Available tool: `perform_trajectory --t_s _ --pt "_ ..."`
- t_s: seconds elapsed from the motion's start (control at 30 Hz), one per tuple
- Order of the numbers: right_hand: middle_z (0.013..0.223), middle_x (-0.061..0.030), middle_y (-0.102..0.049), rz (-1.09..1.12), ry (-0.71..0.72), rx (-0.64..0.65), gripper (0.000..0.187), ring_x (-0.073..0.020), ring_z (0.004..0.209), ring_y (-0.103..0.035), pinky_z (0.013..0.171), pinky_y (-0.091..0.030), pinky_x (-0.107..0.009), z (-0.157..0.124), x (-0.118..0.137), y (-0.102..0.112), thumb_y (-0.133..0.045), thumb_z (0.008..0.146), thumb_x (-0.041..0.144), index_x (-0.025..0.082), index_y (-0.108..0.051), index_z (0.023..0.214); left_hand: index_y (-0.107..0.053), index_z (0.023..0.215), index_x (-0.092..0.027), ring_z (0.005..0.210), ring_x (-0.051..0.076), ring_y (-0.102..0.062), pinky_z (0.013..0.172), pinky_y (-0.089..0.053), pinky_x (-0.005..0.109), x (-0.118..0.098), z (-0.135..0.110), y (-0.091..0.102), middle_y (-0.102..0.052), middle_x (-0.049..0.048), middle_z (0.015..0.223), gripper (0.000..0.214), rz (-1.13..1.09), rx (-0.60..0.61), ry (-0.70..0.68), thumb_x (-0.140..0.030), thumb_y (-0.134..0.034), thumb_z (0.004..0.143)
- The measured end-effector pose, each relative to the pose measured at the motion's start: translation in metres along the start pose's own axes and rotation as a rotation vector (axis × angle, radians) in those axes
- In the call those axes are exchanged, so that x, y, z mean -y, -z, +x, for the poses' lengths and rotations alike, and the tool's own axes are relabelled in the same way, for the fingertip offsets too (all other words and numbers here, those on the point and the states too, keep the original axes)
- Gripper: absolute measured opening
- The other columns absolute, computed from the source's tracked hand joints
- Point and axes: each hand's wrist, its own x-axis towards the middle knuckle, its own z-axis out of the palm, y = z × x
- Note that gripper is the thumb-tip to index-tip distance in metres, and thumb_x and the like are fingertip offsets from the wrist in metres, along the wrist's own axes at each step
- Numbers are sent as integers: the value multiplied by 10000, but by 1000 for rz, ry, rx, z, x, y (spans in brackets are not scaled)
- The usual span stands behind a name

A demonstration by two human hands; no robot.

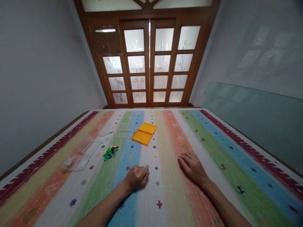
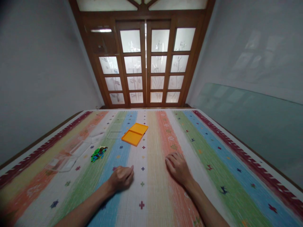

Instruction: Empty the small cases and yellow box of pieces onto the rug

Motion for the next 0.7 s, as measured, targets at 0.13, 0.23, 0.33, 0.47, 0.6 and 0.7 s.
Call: perform_trajectory --t_s 0.13,0.23,0.33,0.47,0.6,0.7 --pt "849 -73 -685 12 5 11 200 -228 819 -607 782 -463 -367 1 2 -1 -499 998 206 182 -658 878 -491 685 -185 366 77 -414 423 -294 269 3 0 -1 -443 -68 476 324 17 -22 16 -52 -398 965" --pt "840 -70 -686 14 9 16 199 -224 805 -604 766 -466 -360 2 3 0 -503 992 195 182 -657 866 -448 625 -193 356 75 -371 415 -254 296 4 0 1 -398 -74 459 382 28 -64 35 -62 -424 983" --pt "837 -70 -689 9 13 15 200 -225 807 -603 761 -470 -360 3 4 1 -503 989 190 181 -658 864 -423 588 -195 357 76 -343 416 -217 318 5 1 4 -361 -77 451 414 39 -110 54 -59 -461 978" --pt "839 -72 -687 0 8 18 205 -230 815 -608 765 -475 -366 2 3 1 -499 992 198 186 -661 867 -365 554 -201 361 72 -311 420 -210 314 5 3 6 -338 -80 448 456 43 -163 88 -60 -488 971" --pt "841 -74 -688 -1 15 25 213 -230 814 -607 765 -478 -372 2 4 1 -494 994 205 190 -663 866 -357 555 -201 365 73 -299 420 -208 309 4 5 5 -334 -82 450 455 51 -193 111 -41 -507 953" --pt "840 -77 -686 10 10 22 214 -230 814 -605 768 -481 -375 2 5 1 -494 989 207 186 -668 865 -365 558 -201 368 74 -301 418 -206 307 4 6 5 -335 -82 450 445 53 -196 119 -38 -515 944"
